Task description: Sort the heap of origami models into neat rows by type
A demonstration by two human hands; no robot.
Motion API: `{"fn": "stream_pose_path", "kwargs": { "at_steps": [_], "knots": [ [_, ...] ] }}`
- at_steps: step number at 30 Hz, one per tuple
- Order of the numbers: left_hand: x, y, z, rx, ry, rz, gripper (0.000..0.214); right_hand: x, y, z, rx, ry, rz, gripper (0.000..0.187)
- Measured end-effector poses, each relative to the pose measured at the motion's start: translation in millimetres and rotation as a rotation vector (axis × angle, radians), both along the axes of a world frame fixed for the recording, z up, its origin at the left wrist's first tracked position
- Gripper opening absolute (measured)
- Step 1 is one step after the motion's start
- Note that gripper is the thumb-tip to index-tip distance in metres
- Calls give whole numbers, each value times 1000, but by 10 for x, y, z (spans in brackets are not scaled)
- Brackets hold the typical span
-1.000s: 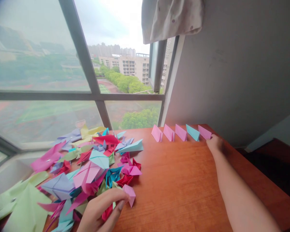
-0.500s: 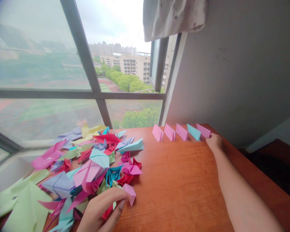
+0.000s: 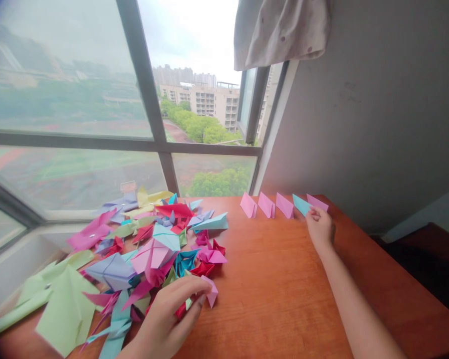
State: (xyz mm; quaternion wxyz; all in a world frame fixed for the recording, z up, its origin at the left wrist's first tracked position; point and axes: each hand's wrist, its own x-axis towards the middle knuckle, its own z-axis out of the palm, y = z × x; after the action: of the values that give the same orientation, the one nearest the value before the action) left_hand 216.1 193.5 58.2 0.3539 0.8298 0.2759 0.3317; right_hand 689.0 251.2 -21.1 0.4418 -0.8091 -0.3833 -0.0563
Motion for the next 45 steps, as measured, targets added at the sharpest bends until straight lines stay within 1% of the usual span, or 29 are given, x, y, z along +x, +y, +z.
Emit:
{"fn": "stream_pose_path", "kwargs": {
  "at_steps": [2, 4, 7, 9, 11, 14, 16, 19, 22, 31, 34, 36, 39, 42, 45],
  "knots": [
    [3, 10, -11, 13, 18, 7, 19, -431, -20, 71, 40, 124, 127, 36],
    [-1, 22, -25, 44, 34, 27, 19, -877, -44, 133, 87, 204, 291, 35],
    [-20, 40, -57, 81, 49, 63, 21, -1459, -50, 175, 45, 229, 515, 30],
    [-34, 48, -77, 85, 53, 72, 23, -1756, -10, 160, -2, 144, 651, 21],
    [-43, 52, -92, 86, 54, 73, 23, -1987, 65, 128, -9, 15, 748, 17],
    [-47, 63, -100, 85, 54, 84, 24, -2246, 200, 96, 31, -179, 820, 21],
    [-45, 74, -99, 83, 50, 91, 25, -2376, 272, 104, 47, -262, 855, 24],
    [-42, 86, -95, 77, 53, 93, 25, -2512, 329, 147, 61, -292, 874, 24],
    [-44, 83, -91, 78, 59, 101, 24, -2573, 342, 180, 71, -282, 882, 24],
    [-43, 58, -68, 94, 62, 97, 23, -2563, 373, 124, 70, -281, 916, 32],
    [-44, 57, -72, 98, 55, 96, 24, -2568, 381, 158, 66, -289, 909, 36],
    [-45, 56, -73, 97, 35, 102, 25, -2572, 362, 226, 86, -276, 893, 34],
    [-43, 58, -60, 88, -5, 115, 26, -2565, 275, 384, 143, -194, 847, 23],
    [-41, 67, -30, 77, -54, 118, 28, -2527, 131, 554, 160, -18, 788, 18],
    [-44, 79, -9, 72, -113, 134, 24, -2465, -41, 681, 113, 206, 770, 24]
  ]
}}
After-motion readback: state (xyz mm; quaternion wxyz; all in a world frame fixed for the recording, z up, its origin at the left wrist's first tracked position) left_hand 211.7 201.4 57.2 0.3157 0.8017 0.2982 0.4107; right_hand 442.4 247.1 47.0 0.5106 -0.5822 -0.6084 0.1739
